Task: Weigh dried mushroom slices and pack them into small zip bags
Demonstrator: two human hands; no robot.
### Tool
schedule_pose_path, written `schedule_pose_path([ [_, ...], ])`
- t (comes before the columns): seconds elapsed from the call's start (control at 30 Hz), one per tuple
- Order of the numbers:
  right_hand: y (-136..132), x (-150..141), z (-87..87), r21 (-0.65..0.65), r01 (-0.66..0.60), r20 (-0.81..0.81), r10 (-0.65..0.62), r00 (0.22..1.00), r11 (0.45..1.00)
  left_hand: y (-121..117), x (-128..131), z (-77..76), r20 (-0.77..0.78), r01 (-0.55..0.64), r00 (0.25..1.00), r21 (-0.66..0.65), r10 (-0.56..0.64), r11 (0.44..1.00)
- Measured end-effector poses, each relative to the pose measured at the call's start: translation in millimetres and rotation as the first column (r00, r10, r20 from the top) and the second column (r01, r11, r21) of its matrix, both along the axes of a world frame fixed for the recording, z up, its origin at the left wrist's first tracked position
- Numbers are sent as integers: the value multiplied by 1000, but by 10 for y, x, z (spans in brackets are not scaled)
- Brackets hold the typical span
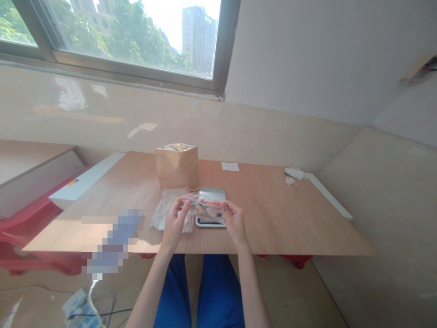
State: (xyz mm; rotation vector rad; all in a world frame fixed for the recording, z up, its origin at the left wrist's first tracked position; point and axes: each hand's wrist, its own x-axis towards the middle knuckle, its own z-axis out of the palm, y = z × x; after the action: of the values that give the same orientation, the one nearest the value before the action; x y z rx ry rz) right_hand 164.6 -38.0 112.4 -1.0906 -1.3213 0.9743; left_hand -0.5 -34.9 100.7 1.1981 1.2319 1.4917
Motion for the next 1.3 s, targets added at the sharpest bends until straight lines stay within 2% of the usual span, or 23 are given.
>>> schedule_pose_path([
  [0.07, -6, 21, 2, 17, 5, 25, -6, 1000, 1000, 22, -25, 11, -18, 28, 999, 23, -28, 999],
  [0.17, -13, 41, -6, 12, 0, -29, 1, 1000, 1000, 9, -1, 36, 6, -21, 1000, 10, 21, 1000],
  [0.3, -23, 13, -87, -94, -165, -227, 140, 964, 982, -23, 80, 55, 65, -161, 985, -12, 161, 987],
  [0.37, -33, -16, -167, -179, -213, -259, 163, 952, 960, -13, 90, 43, 58, -196, 979, -8, 197, 980],
  [0.5, -71, -28, -330, -285, -271, -201, 219, 955, 919, 33, 26, 11, 20, -242, 970, -41, 243, 969],
  [0.6, -108, 13, -376, -295, -293, -108, 273, 956, 909, 26, 8, 22, 67, -181, 980, -78, 186, 980],
  [0.7, -141, 70, -340, -213, -261, -5, 266, 964, 942, -24, 56, 41, 32, -208, 977, -83, 211, 975],
  [0.83, -159, 138, -251, -99, -154, 46, 159, 986, 983, -61, 98, -4, -139, -306, 941, 44, 309, 951],
  [0.93, -146, 193, -202, -94, -47, 121, 58, 991, 995, -40, 53, -99, -193, -284, 936, 87, 296, 955],
  [1.1, -125, 287, -112, -24, -6, 273, 12, 962, 1000, 10, -72, -249, -345, -210, 904, 158, 253, 965],
  [1.2, -116, 273, -91, -9, 32, 234, -29, 972, 999, 5, -71, -248, -306, -201, 919, 176, 248, 964],
  [1.3, -92, 194, -152, -35, 91, 31, -89, 996, 995, -19, 10, -163, -167, -251, 949, 120, 269, 960],
])
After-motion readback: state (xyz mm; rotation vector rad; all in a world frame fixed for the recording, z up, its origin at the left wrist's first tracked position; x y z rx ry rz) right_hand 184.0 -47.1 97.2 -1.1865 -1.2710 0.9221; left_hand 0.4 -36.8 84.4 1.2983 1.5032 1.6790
